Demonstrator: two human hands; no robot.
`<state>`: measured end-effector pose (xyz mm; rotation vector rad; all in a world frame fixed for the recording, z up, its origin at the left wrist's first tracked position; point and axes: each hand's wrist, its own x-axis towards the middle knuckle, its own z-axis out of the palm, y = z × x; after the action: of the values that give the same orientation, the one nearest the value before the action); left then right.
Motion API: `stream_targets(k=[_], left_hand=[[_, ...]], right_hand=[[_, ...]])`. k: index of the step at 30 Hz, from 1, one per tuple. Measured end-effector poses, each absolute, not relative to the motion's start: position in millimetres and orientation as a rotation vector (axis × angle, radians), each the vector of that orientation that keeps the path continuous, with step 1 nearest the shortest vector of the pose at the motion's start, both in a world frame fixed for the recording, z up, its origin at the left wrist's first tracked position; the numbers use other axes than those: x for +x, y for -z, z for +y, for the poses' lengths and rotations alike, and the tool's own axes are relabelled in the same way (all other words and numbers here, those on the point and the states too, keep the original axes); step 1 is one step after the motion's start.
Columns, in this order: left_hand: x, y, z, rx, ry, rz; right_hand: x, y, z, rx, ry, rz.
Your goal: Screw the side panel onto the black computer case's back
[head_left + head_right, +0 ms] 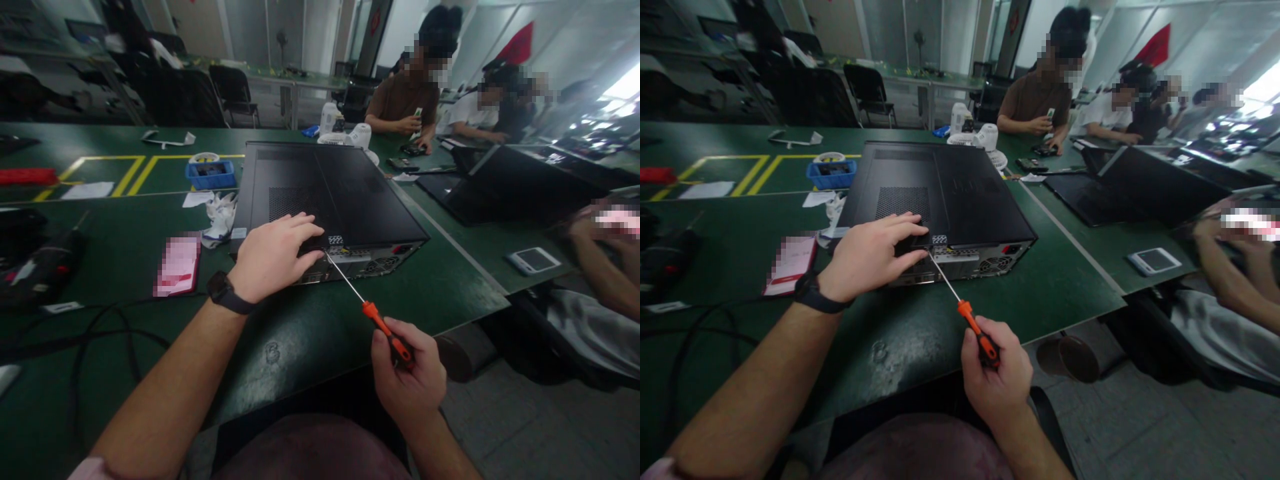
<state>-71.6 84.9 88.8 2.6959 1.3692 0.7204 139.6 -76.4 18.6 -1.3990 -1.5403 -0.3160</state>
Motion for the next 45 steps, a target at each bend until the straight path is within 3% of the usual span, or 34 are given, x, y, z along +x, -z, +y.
stream_targets(k=[21, 45], left_hand=[[-70.9, -89.0, 85.9, 2.708, -0.694, 1.394], [-68.7, -90.8, 85.2, 2.713, -0.698, 1.426]], right_hand=[[107.7, -54.0, -87.3, -1.363, 0.190, -1.732], [96.3, -47.1, -79.4, -1.209, 0.316, -1.699]])
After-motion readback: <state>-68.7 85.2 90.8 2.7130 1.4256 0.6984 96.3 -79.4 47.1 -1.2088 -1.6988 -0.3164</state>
